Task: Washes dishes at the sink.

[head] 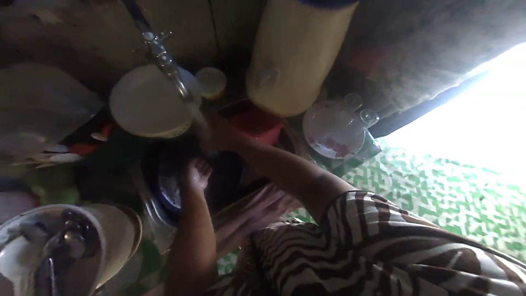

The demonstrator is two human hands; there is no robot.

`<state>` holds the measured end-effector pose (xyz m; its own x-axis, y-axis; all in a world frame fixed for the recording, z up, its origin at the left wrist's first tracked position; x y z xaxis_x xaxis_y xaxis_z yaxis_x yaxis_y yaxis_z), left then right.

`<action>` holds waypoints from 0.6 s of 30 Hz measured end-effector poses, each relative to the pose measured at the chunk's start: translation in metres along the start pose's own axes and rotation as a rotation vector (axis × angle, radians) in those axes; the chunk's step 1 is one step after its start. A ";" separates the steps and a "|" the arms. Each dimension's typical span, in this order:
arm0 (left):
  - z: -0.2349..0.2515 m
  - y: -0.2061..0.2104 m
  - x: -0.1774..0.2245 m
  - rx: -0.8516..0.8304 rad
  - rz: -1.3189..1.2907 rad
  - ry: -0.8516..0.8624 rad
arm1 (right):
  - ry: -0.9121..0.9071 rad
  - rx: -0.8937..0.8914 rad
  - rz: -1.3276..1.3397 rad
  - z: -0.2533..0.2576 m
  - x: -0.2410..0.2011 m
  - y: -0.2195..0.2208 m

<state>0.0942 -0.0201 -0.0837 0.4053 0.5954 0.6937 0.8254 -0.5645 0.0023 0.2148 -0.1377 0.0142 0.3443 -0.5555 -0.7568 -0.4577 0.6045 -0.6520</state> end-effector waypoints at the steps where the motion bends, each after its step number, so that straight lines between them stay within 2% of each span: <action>1: 0.001 -0.003 0.000 0.014 0.008 0.001 | 0.028 0.020 0.011 0.002 0.001 0.003; 4: -0.003 -0.007 -0.002 0.030 -0.003 0.005 | 0.072 0.012 0.079 0.003 0.004 0.005; 7: -0.014 -0.008 0.000 0.007 -0.062 0.016 | 0.095 0.014 0.198 0.016 0.026 0.014; 9: -0.019 -0.008 0.009 -0.047 -0.146 0.041 | 0.214 -0.031 0.483 0.021 0.040 0.025; 11: -0.023 -0.012 0.023 -0.102 -0.260 0.117 | 0.451 -0.128 0.802 0.008 0.043 0.026; 14: -0.041 -0.019 0.049 -0.103 -0.073 0.314 | 0.645 -0.146 1.131 0.001 0.061 0.050; 16: -0.059 -0.021 0.061 -0.055 0.107 0.422 | 0.661 -0.226 1.266 0.001 0.070 0.069; 18: -0.068 -0.025 0.064 -0.055 0.229 0.498 | 0.653 -0.285 1.257 0.009 0.070 0.077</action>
<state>0.0725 -0.0066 0.0095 0.3268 0.1189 0.9376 0.7109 -0.6847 -0.1609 0.2106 -0.1249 -0.0890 -0.7948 0.0441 -0.6053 -0.3423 0.7910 0.5071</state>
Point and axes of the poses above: each hand's wrist, its own z-axis towards the middle knuckle, its own y-axis out of the palm, x = y × z, the point moved 2 cm from there along z, towards the middle knuckle, and after that the axes turned 7 degrees about x, right-handed, at the moved point
